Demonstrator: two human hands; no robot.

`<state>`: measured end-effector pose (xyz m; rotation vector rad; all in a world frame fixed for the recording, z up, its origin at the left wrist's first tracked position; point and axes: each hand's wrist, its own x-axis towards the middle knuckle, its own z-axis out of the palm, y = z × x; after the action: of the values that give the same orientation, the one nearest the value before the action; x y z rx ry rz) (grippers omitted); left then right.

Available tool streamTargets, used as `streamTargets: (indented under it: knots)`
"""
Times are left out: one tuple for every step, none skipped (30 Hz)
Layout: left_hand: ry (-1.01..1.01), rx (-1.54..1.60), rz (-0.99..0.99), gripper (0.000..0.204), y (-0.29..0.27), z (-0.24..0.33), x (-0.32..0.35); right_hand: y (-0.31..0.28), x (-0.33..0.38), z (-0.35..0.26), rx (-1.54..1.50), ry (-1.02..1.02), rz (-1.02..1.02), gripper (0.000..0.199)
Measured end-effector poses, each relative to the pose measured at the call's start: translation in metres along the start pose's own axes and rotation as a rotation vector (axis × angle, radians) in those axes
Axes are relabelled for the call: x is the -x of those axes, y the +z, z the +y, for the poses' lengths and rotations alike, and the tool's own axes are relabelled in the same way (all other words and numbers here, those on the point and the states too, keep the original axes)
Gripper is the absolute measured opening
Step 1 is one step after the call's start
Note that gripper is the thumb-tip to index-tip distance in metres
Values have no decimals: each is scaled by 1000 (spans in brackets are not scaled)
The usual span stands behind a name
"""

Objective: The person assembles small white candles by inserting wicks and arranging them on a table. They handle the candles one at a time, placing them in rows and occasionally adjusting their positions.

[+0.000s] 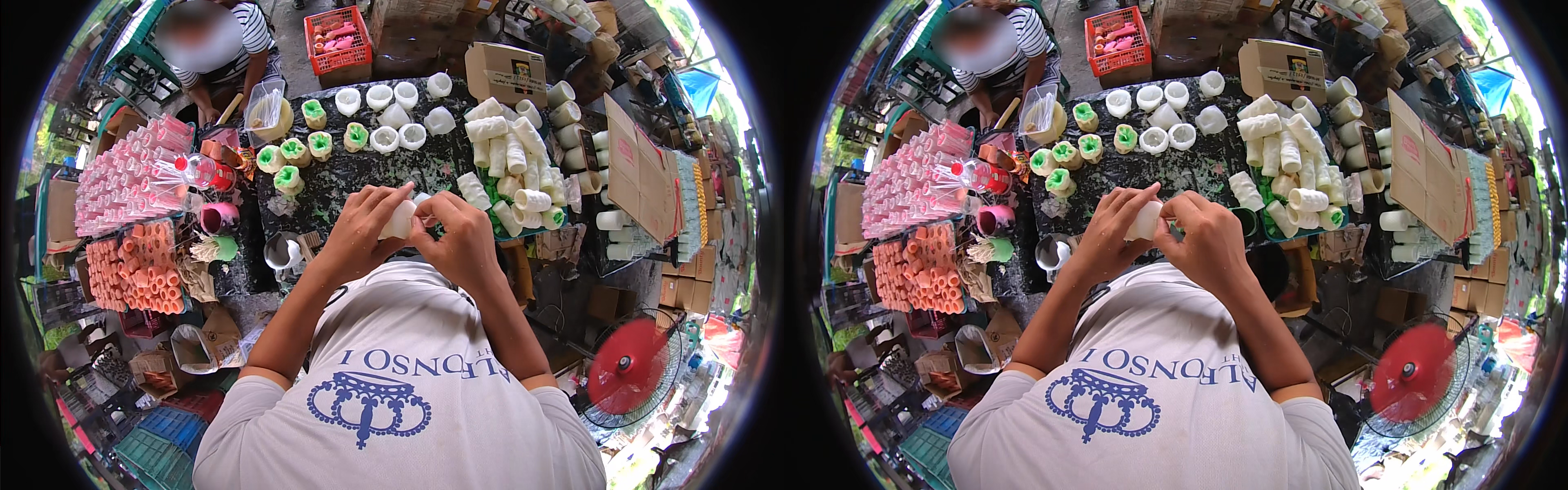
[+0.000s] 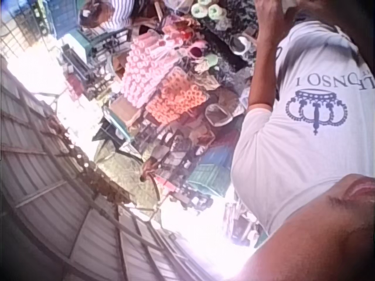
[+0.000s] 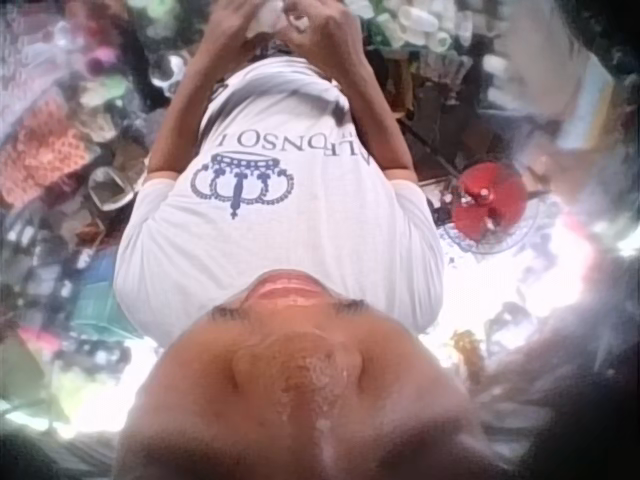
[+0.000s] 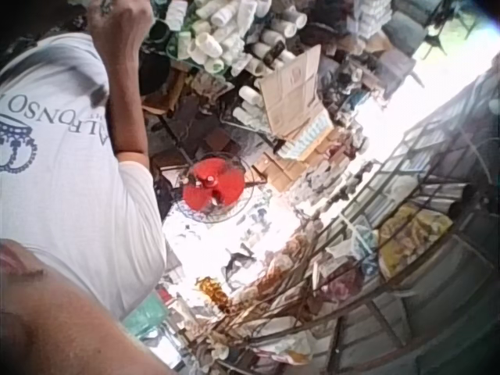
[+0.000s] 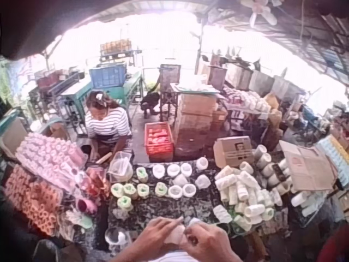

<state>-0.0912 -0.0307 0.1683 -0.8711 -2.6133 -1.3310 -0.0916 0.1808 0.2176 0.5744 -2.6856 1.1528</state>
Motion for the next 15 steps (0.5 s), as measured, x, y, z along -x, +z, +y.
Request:
streamTargets:
  knots:
    - [4, -4, -1, 96, 0, 0, -1, -2, 0, -2, 12, 7, -1, 6]
    - [3, -7, -2, 95, 1, 0, -1, -3, 1, -4, 23, 15, -5, 6]
    - [3, -10, -3, 95, 1, 0, -1, -4, 1, -5, 41, -1, -4, 6]
    - [6, -11, 0, 95, 2, 0, -1, -5, 0, -6, 58, -17, -2, 6]
    - [12, -12, 0, 94, 2, 0, -3, -6, -1, -7, 77, -32, 4, 6]
    - [19, -13, 1, 94, 3, 0, -4, -7, 0, -7, 89, -32, -1, 6]
    - [16, -18, -8, 94, 3, 1, -4, -7, 0, -7, 101, -32, -4, 6]
    - [15, -24, -16, 94, 3, 1, -5, -8, 0, -7, 114, -32, -8, 6]
    - [14, -30, -24, 94, 3, 2, -6, -8, 0, -7, 129, -30, -17, 6]
    - [29, -38, -22, 93, 3, 3, -7, -8, 0, -7, 144, -28, -26, 6]
    - [44, -45, -20, 93, 3, 3, -8, -8, 0, -7, 159, -24, -36, 6]
    - [58, -52, -18, 93, 4, 3, -8, -7, 0, -5, 167, -50, -31, 6]
    - [63, -49, -21, 93, 6, 4, -9, -4, 0, 0, 175, -76, -27, 6]
    - [67, -46, -23, 93, 8, 3, -10, -2, 0, 2, 181, -103, -22, 7]
    - [71, -44, -26, 93, 9, 3, -11, -4, 2, 3, 196, -95, -53, 6]
